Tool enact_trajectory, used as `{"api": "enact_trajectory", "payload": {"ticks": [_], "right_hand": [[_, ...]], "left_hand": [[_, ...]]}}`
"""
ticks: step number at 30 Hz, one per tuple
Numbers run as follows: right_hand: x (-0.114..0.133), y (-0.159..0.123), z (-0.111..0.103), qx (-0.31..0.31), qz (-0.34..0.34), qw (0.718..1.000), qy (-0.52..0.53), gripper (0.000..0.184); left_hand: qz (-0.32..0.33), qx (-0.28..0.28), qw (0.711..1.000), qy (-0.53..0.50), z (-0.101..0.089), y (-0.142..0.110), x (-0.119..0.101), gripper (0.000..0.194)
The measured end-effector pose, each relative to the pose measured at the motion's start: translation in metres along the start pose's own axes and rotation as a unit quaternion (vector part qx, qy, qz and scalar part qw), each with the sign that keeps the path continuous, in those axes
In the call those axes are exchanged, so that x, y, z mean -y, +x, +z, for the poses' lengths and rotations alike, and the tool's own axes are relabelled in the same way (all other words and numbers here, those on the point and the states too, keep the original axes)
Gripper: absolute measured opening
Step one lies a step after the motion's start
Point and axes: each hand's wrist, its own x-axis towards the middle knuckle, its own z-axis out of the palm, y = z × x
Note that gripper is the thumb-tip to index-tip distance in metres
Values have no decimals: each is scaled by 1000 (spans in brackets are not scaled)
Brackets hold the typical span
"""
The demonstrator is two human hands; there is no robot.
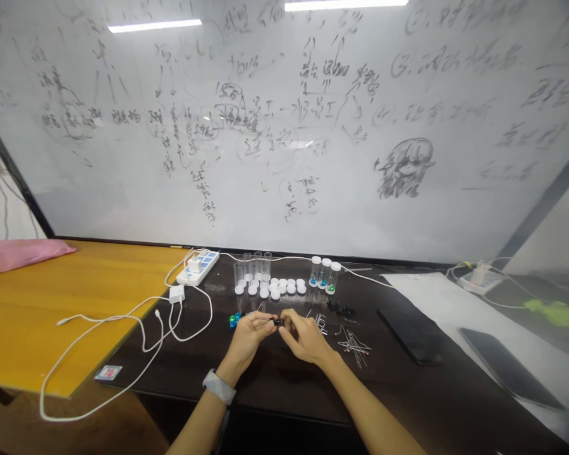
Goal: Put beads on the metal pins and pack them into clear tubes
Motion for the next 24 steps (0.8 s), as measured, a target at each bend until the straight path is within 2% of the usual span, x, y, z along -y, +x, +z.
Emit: {"api": "enact_trajectory", "payload": {"ticks": [5, 9, 13, 18, 24], "right_hand": [[1, 0, 0, 2, -11, 1000, -18, 19], [1, 1, 0, 1, -3, 1000, -10, 11], [0, 1, 1, 1, -12, 999, -34, 20], [1, 1, 1, 2, -8, 1000, -19, 13], [1, 1, 4, 7, -10, 1000, -23, 19]], "left_hand": [[-3, -7, 1000, 0, 2, -1, -2, 31], [-1, -11, 1000, 0, 3, -2, -3, 30], [-5, -11, 1000, -5, 3, -2, -3, 29], [-4, -9, 1000, -4, 2, -2, -3, 29], [-5, -4, 1000, 4, 0, -1, 0, 27]]}}
